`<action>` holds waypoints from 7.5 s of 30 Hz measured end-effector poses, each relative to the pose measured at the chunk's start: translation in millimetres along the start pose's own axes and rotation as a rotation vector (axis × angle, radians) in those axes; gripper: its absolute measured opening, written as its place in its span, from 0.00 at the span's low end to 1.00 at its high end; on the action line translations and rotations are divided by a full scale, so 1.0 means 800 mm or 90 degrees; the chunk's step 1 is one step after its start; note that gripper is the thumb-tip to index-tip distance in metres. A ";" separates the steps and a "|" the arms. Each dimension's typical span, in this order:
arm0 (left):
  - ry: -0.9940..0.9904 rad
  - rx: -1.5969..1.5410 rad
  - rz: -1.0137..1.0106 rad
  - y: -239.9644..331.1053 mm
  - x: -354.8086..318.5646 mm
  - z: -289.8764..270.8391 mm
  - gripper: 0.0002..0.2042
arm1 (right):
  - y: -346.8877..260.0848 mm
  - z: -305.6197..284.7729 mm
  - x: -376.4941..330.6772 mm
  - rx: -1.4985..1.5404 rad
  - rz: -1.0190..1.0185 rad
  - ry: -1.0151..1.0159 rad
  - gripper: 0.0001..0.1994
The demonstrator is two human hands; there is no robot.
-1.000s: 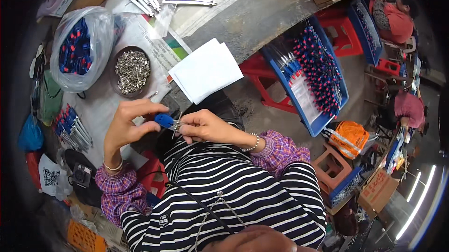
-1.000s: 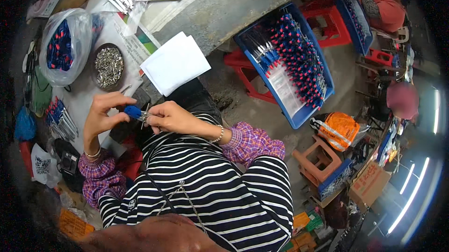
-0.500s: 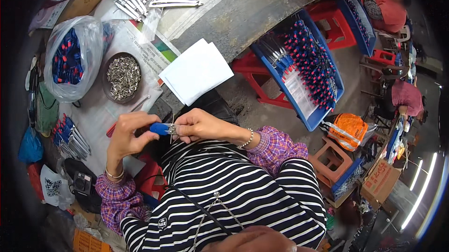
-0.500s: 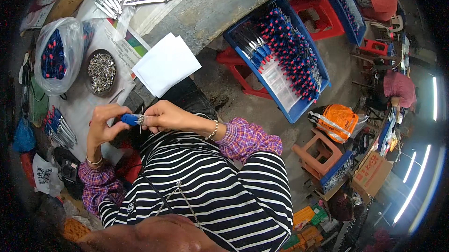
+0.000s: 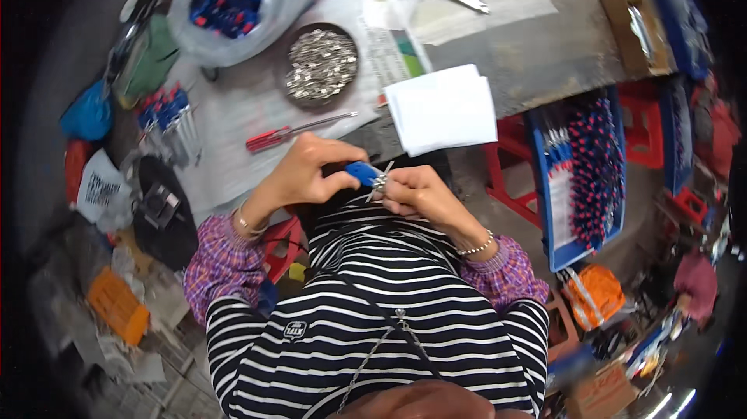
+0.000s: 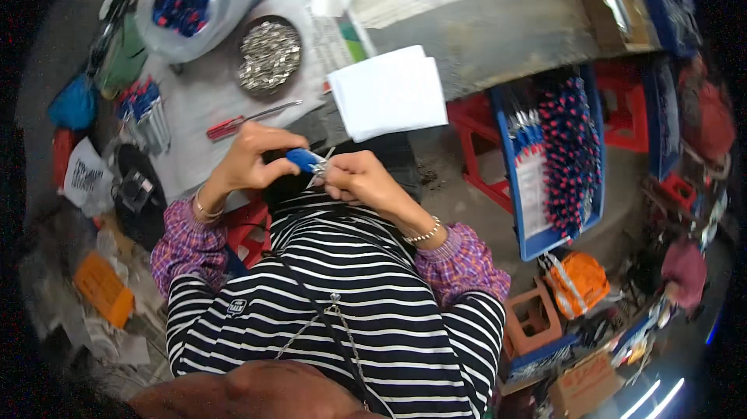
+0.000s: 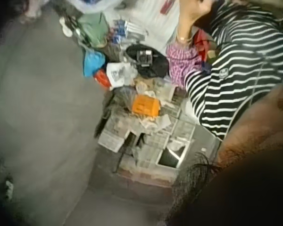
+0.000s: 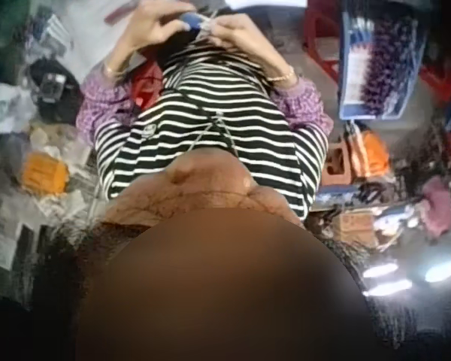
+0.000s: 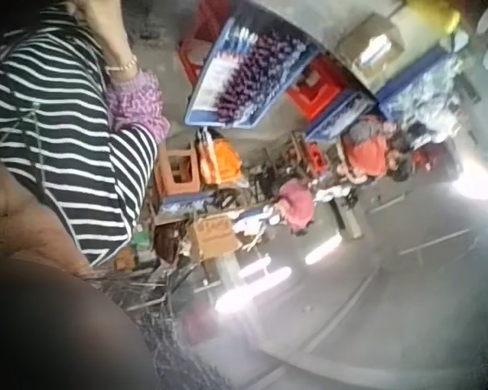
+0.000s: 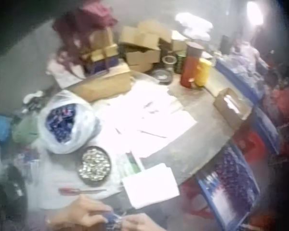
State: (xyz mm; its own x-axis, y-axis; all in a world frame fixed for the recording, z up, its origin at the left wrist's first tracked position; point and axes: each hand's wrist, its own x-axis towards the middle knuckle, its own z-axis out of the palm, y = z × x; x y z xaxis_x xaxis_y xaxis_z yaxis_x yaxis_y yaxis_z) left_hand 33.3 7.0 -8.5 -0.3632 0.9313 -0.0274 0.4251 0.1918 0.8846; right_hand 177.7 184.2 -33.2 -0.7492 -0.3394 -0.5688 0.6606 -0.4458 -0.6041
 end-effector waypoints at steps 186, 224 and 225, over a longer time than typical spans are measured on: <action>0.277 0.003 -0.187 0.050 0.013 0.036 0.07 | 0.014 0.022 -0.009 -0.512 -0.442 0.331 0.10; 0.384 0.371 -0.105 -0.056 0.023 -0.059 0.13 | 0.000 0.009 -0.018 0.031 -0.130 0.118 0.11; 0.376 0.391 -0.074 -0.056 0.025 -0.056 0.11 | 0.001 0.009 -0.018 0.031 -0.130 0.119 0.11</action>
State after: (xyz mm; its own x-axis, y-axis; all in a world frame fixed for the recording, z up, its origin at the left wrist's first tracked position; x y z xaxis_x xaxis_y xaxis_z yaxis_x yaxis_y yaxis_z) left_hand -30.3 3.3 -27.8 -0.7318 0.6145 0.2948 0.6699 0.5688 0.4772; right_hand 188.7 182.6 -21.7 -0.8414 -0.0823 -0.5341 0.4909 -0.5296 -0.6918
